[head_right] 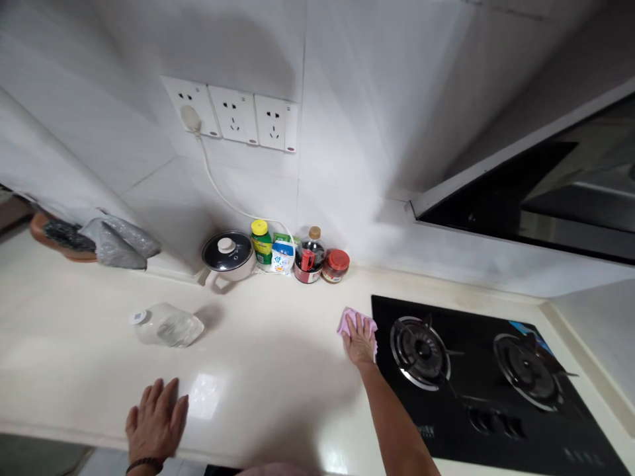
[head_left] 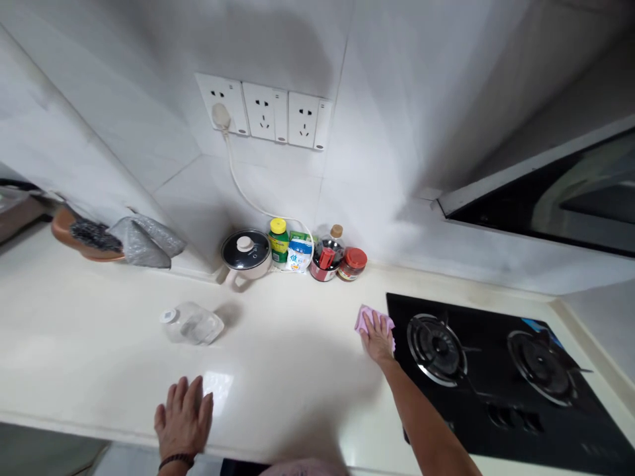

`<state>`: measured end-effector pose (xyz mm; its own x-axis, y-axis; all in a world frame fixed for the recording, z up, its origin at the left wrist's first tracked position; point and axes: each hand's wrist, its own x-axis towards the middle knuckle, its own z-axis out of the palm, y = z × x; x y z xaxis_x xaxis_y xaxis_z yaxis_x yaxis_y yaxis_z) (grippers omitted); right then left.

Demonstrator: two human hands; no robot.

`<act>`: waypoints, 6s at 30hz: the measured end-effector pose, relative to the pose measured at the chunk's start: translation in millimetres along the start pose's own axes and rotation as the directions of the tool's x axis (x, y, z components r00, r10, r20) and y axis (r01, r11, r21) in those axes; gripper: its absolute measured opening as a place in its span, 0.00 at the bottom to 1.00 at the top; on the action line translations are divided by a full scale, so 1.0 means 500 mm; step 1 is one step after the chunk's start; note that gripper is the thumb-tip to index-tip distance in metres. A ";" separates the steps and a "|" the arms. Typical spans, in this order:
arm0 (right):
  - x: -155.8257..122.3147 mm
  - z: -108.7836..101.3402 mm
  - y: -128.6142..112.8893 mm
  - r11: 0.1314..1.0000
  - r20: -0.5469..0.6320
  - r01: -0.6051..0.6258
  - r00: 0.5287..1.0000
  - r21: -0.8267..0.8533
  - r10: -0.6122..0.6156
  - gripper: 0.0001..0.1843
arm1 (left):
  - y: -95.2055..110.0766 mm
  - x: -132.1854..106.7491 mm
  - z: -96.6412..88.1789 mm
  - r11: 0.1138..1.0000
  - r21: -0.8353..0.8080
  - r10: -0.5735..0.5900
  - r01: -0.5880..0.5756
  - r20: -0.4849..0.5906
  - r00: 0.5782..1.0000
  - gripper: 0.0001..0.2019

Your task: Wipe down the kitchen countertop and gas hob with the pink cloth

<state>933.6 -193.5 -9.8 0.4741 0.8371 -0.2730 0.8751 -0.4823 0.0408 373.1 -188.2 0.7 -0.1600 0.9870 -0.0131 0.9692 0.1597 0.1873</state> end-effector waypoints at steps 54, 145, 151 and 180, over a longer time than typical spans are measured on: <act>-0.405 0.110 -0.152 0.980 -0.028 0.169 0.986 0.106 -0.167 0.32 | 0.002 0.006 -0.017 0.999 -0.022 0.034 -0.032 0.088 0.996 0.29; 0.106 -0.076 -0.436 0.965 0.019 0.258 0.966 0.042 -0.259 0.36 | -0.010 -0.001 0.013 0.992 -0.123 0.039 -0.040 -0.011 0.999 0.27; 0.040 0.022 -0.125 0.957 -0.177 0.066 0.984 0.283 -0.016 0.46 | -0.007 -0.001 0.008 0.987 -0.157 0.039 -0.039 -0.004 0.999 0.28; -0.325 -0.001 -0.397 0.925 0.084 0.350 0.927 0.147 -0.364 0.32 | -0.006 0.002 0.001 0.997 -0.076 0.032 -0.026 0.079 0.996 0.28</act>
<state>682.7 -233.4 26.8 0.1127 0.9305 -0.3485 0.9611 -0.1911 -0.1995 370.2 -187.6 -0.2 -0.1136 0.9899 -0.0847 0.9561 0.1321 0.2616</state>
